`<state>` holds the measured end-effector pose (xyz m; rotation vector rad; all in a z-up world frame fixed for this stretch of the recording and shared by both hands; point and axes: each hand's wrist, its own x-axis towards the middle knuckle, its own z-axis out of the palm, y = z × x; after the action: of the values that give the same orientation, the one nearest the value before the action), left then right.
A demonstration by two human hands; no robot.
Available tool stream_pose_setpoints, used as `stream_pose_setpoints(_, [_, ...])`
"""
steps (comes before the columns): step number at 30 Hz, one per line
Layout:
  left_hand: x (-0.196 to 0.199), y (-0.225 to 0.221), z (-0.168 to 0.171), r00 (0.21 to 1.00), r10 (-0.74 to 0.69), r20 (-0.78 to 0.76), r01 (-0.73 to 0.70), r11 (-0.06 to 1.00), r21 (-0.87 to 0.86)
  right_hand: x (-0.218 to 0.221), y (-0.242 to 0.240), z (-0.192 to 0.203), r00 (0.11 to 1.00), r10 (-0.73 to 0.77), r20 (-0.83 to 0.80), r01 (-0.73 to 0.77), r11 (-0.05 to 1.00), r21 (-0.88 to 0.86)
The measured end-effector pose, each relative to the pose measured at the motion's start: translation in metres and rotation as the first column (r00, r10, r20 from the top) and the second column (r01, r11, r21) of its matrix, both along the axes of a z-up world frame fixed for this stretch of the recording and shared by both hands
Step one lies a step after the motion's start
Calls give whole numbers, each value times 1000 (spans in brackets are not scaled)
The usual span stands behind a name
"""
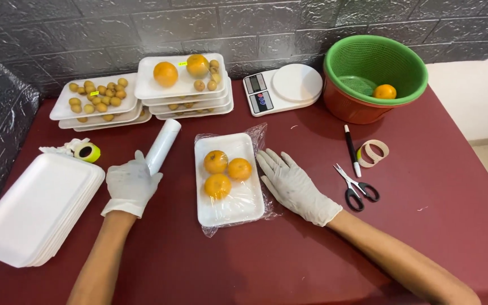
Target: Wrapping a foam tray containing oranges with plastic wrap and cutting it with scissors
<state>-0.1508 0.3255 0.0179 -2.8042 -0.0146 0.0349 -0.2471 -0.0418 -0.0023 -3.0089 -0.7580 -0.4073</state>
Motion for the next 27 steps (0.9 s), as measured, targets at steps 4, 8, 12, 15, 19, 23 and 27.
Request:
stream_pose_setpoints(4, [-22,-24,31,994,-64,90,53,992,119,2,-1,-12,998,-6,-69,7,1000,19])
stream_pose_setpoints(8, [-33,-38,36,984,-70,167,42,986,163,4,-2,-13,996,-34,-83,27,996,-90])
stream_pose_setpoints(12, [-40,-43,20,851,-278,446,237,960,146,3,1,0,991,-81,-104,63,984,-164])
stream_pose_setpoints(15, [-48,-52,27,806,-359,471,303,933,194,14,-1,-5,967,-101,-235,92,995,-49])
stream_pose_setpoints(19, [-49,-58,28,787,-394,475,368,917,150,26,-13,7,869,-118,-481,250,942,222])
stream_pose_setpoints(23, [-42,-60,5,729,-434,530,444,888,118,32,-8,-14,934,-314,-172,349,903,252])
stream_pose_setpoints(27, [-44,-65,-12,669,-465,579,552,833,32,23,13,-14,987,-160,5,160,987,-7])
